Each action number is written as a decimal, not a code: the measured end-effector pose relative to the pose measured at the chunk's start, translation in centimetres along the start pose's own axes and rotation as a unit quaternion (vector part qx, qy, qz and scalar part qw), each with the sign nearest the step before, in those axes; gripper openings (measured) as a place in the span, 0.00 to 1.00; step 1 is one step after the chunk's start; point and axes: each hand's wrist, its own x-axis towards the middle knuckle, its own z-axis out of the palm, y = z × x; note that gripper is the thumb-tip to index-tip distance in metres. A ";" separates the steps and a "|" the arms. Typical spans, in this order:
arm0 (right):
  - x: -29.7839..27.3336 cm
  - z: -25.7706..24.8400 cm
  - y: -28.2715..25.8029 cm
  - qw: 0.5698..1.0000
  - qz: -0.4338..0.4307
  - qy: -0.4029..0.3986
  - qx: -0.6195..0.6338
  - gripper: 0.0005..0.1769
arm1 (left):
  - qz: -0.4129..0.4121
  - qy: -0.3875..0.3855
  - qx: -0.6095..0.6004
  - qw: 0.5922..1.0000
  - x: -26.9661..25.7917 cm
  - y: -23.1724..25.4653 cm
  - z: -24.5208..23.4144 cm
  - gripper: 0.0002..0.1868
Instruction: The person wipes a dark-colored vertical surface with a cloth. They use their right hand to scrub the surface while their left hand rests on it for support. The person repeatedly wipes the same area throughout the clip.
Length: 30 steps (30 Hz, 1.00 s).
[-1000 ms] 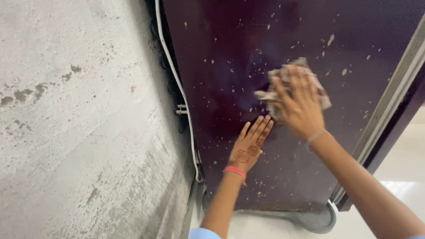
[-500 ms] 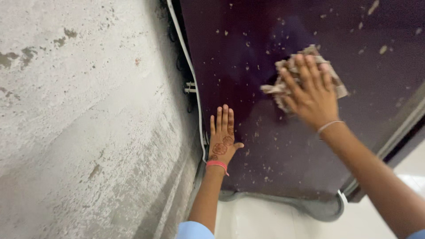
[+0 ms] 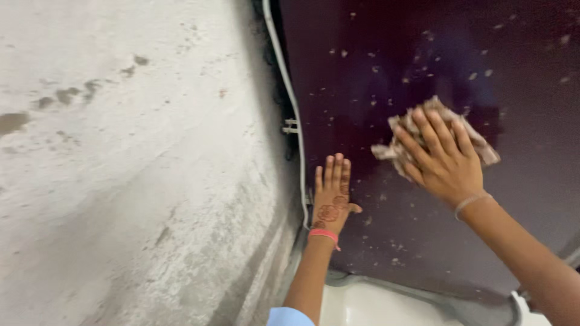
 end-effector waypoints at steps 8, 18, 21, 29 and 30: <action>3.5 -1.9 -3.6 0.949 -0.224 0.024 -0.222 0.39 | -0.016 0.052 0.099 0.994 -0.3 0.7 0.0 0.72; 5.0 -4.3 -2.5 0.955 -0.074 0.062 -0.280 0.38 | -0.024 0.007 0.047 0.999 -0.4 0.6 -0.7 0.74; 5.4 -3.2 -4.1 0.958 -0.094 0.109 -0.247 0.38 | -0.036 0.004 0.039 0.999 -0.7 0.9 -0.9 0.73; 1.4 -2.8 -3.0 0.980 -0.135 -0.008 -0.146 0.38 | -0.031 0.045 0.013 0.998 -0.9 1.4 -2.4 0.72; 1.7 -2.7 -3.3 0.995 -0.095 0.034 0.006 0.36 | -0.026 0.053 0.014 0.998 -1.0 1.4 -2.7 0.71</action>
